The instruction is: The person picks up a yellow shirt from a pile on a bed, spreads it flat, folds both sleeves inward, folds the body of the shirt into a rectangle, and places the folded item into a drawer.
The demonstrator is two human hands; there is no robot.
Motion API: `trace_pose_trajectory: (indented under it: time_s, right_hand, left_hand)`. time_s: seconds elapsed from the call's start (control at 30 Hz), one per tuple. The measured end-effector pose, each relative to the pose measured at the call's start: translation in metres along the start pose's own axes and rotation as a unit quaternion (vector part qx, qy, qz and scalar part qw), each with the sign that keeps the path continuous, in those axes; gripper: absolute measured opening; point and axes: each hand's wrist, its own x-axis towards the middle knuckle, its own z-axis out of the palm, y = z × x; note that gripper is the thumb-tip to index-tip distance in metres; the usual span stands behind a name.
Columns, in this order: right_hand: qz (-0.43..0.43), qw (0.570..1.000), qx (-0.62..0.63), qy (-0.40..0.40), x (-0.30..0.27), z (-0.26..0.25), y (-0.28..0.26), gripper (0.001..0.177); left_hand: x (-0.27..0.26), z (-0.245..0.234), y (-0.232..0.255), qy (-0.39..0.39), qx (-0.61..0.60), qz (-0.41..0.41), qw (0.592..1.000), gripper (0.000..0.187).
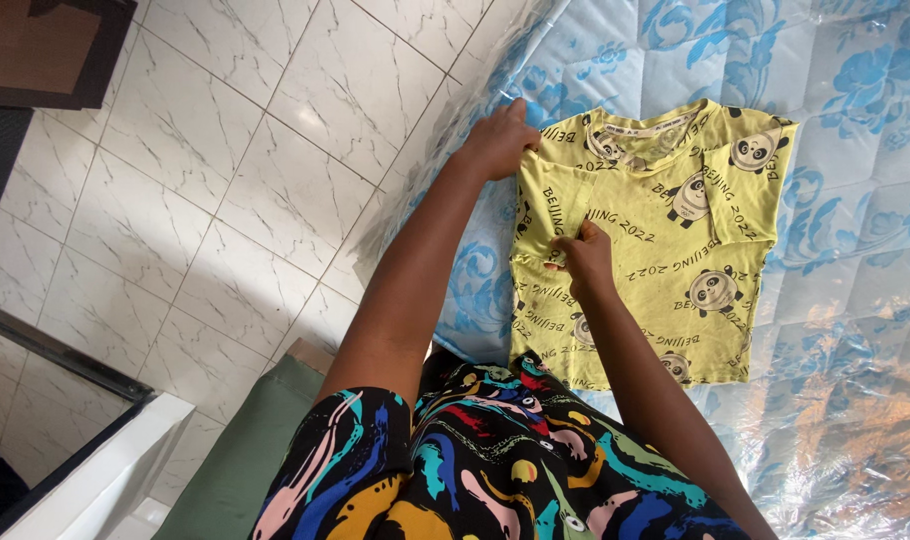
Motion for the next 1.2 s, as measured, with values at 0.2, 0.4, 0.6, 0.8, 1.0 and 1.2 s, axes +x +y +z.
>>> trace_pose_trajectory:
  time_s: [0.2,0.4,0.6,0.8,1.0,1.2]
  right_hand:
    - [0.013,1.000,0.012,0.007,-0.002,-0.001,-0.001,0.012]
    - [-0.019,0.999,0.006,0.027,0.005,-0.006,0.008,0.012]
    - [-0.035,0.997,-0.045,0.051,0.006,-0.010,0.012,0.008]
    - [-0.038,0.998,-0.035,0.043,-0.004,-0.007,0.010,0.011]
    - [-0.189,0.946,-0.230,0.130,-0.025,-0.002,-0.009,0.035]
    - [-0.455,0.786,-0.395,0.138,0.007,0.004,-0.038,0.025]
  left_hand:
    - [0.007,-0.007,-0.013,0.004,0.056,0.022,0.998,0.008]
    - [-0.001,-0.009,-0.010,-0.002,-0.049,0.005,0.999,0.010]
    - [0.010,0.008,-0.013,-0.013,-0.006,-0.020,1.000,0.005]
    - [0.011,0.021,-0.006,0.031,0.078,-0.014,0.996,0.006]
    - [-0.011,0.016,0.004,0.210,-0.049,-0.003,0.977,0.015]
    - [-0.079,0.044,0.037,0.335,-0.217,-0.116,0.909,0.021]
